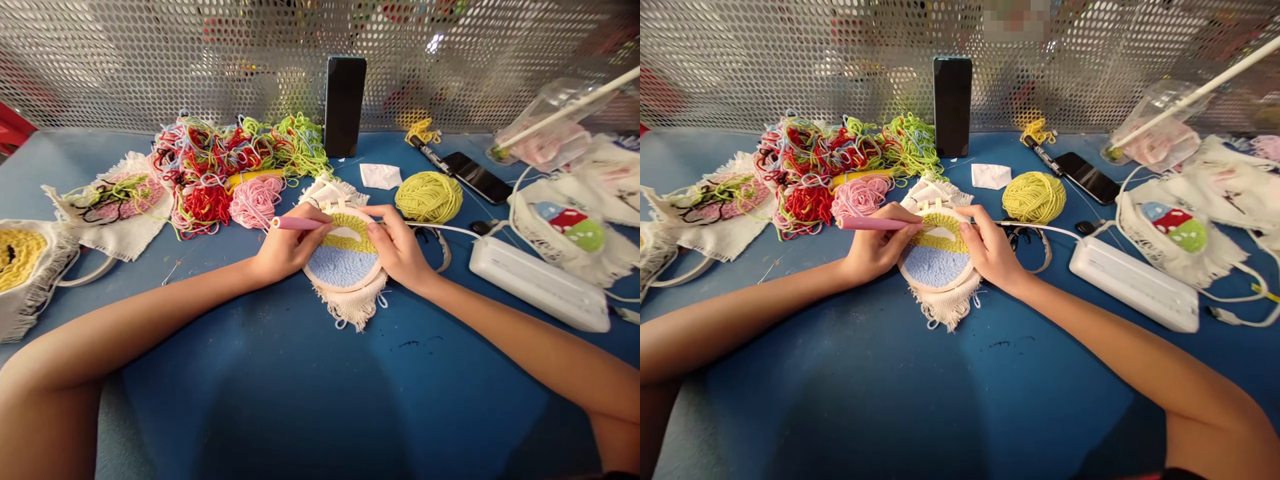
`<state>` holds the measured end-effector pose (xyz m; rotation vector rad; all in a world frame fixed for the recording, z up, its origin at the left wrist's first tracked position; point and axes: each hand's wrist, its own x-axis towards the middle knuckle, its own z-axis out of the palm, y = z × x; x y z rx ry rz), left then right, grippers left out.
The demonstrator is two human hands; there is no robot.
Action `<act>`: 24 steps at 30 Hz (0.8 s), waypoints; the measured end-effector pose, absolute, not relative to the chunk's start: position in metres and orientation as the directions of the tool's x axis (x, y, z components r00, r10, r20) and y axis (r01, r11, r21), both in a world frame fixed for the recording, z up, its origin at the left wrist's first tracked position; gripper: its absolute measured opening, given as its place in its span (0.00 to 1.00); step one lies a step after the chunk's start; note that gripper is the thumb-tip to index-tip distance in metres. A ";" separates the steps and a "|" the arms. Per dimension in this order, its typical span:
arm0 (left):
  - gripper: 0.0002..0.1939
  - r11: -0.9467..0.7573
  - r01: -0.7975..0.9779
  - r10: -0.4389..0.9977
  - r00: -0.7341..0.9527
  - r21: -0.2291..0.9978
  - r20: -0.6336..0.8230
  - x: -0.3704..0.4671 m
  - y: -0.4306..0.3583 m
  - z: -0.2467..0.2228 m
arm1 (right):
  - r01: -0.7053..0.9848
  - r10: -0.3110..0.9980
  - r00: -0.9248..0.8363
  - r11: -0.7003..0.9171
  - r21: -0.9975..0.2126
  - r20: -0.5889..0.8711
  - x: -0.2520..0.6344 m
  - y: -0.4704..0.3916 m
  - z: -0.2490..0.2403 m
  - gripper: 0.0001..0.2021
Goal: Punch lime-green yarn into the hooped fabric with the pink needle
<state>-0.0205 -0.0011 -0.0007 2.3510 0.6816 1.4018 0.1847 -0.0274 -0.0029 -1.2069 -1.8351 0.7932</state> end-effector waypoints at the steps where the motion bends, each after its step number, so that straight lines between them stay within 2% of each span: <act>1: 0.04 -0.835 0.242 0.550 0.411 0.494 0.727 -0.020 -0.001 0.000 | 0.438 0.932 -0.240 0.355 -0.826 0.273 0.185 -0.028 -0.003 0.13; 7: 0.04 -0.823 0.246 0.566 0.434 0.512 0.701 -0.019 0.001 0.002 | 0.414 0.934 -0.232 0.347 -0.841 0.271 0.184 -0.028 -0.003 0.13; 13: 0.06 -0.780 0.192 0.615 0.409 0.595 0.674 -0.021 0.003 0.002 | 0.420 0.932 -0.192 0.361 -0.833 0.307 0.184 -0.034 -0.001 0.13; 15: 0.06 -0.790 0.190 0.602 0.425 0.583 0.676 -0.020 0.003 0.000 | 0.426 0.926 -0.187 0.376 -0.823 0.327 0.184 -0.036 -0.001 0.13; 20: 0.06 -0.811 0.286 0.582 0.493 0.511 0.647 -0.016 0.002 -0.005 | 0.434 0.913 -0.201 0.409 -0.803 0.356 0.185 -0.035 -0.003 0.13; 24: 0.07 -0.743 0.388 0.669 0.468 0.546 0.578 -0.013 0.001 -0.003 | 0.430 0.906 -0.206 0.423 -0.798 0.369 0.185 -0.032 -0.007 0.14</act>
